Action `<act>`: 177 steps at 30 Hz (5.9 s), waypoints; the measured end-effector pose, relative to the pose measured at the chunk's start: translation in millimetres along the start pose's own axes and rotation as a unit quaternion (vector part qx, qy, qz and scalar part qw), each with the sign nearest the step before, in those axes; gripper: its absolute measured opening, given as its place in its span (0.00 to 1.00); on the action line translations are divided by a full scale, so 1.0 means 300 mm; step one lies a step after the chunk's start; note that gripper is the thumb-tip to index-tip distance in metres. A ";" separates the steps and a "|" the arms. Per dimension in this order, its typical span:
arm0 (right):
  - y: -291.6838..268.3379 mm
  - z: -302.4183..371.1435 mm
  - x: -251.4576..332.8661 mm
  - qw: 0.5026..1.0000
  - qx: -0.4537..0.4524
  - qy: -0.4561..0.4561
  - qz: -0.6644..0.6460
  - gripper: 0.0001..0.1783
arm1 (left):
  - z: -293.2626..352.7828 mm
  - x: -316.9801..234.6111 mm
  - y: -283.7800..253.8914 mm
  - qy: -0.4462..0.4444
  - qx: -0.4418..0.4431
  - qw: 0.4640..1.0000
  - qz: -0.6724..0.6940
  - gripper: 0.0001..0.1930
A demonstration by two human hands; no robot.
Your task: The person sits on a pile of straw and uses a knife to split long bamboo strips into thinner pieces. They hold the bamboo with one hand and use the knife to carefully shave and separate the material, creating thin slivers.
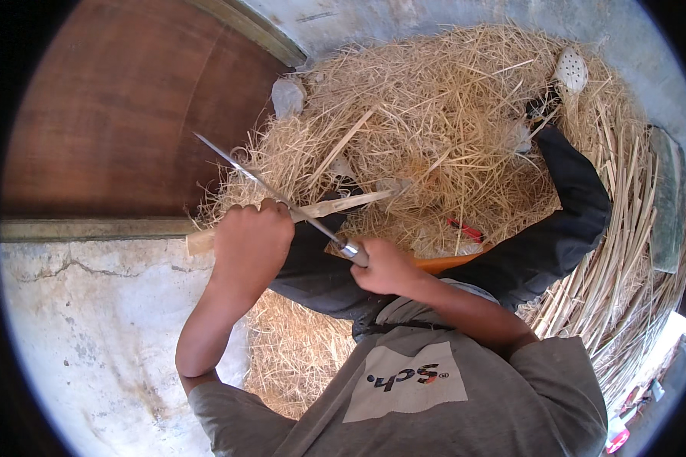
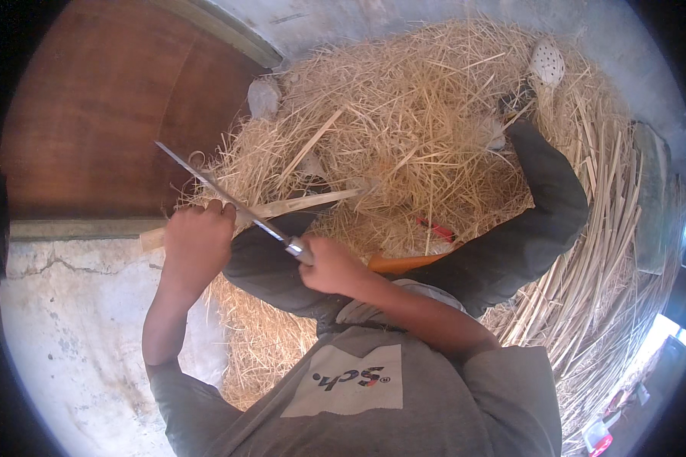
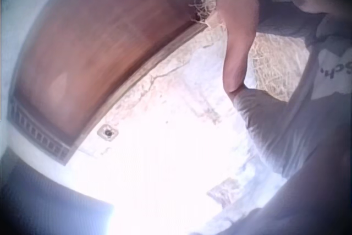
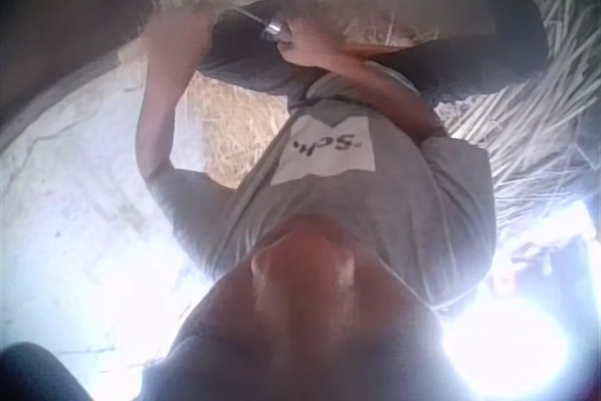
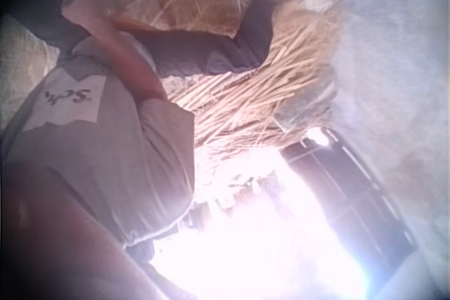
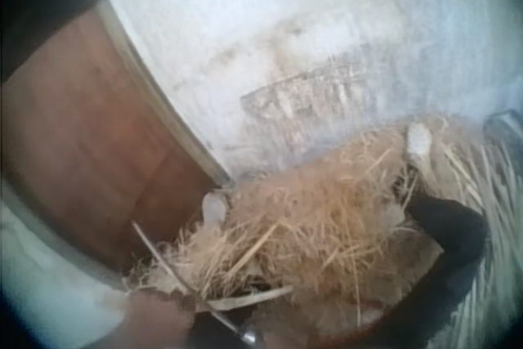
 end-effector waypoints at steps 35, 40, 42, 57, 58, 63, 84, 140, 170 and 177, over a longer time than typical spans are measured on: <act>-0.057 -0.103 -0.065 0.998 -0.018 0.051 0.043 0.11 | -0.167 0.054 -0.032 0.015 -0.008 1.000 -0.003 0.07; -0.030 -0.187 -0.430 0.992 -0.027 0.113 0.050 0.09 | -0.168 0.101 -0.010 -0.026 0.034 0.998 0.037 0.11; -0.046 -0.194 -0.380 0.992 -0.012 0.099 0.081 0.13 | -0.153 0.138 0.012 -0.046 0.040 0.997 0.051 0.10; -0.044 -0.284 -0.598 0.969 0.052 0.174 0.165 0.16 | -0.094 0.226 0.113 -0.069 0.033 0.995 0.062 0.09; -0.046 -0.279 -0.480 0.980 0.050 0.141 0.132 0.16 | -0.093 0.228 0.122 -0.070 0.033 0.995 0.066 0.09; -0.098 -0.212 -0.793 0.982 -0.030 0.097 0.158 0.12 | -0.118 0.243 0.105 -0.074 0.023 0.993 0.085 0.09; -0.074 -0.174 -0.939 0.971 0.012 0.051 0.235 0.14 | -0.077 0.337 0.187 -0.101 0.048 0.986 0.124 0.10; -0.028 -0.112 -0.062 0.997 -0.053 0.046 0.038 0.10 | -0.185 0.127 0.012 -0.049 0.064 0.996 0.047 0.18; 0.116 -0.202 -0.298 0.996 -0.016 0.020 0.086 0.14 | -0.083 0.271 0.136 -0.111 0.063 0.987 0.096 0.13; 0.088 -0.174 -0.034 0.998 -0.029 -0.022 0.044 0.12 | -0.093 0.247 0.126 -0.098 0.045 0.989 0.102 0.12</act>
Point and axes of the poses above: each hand's wrist, its own z-axis away from the middle knuckle, its own y-axis out of the palm, x = y × z, the point moved 6 cm from there along -z, towards the middle knuckle, and after that the axes turned 12 degrees about -x, right-handed, at the moved point
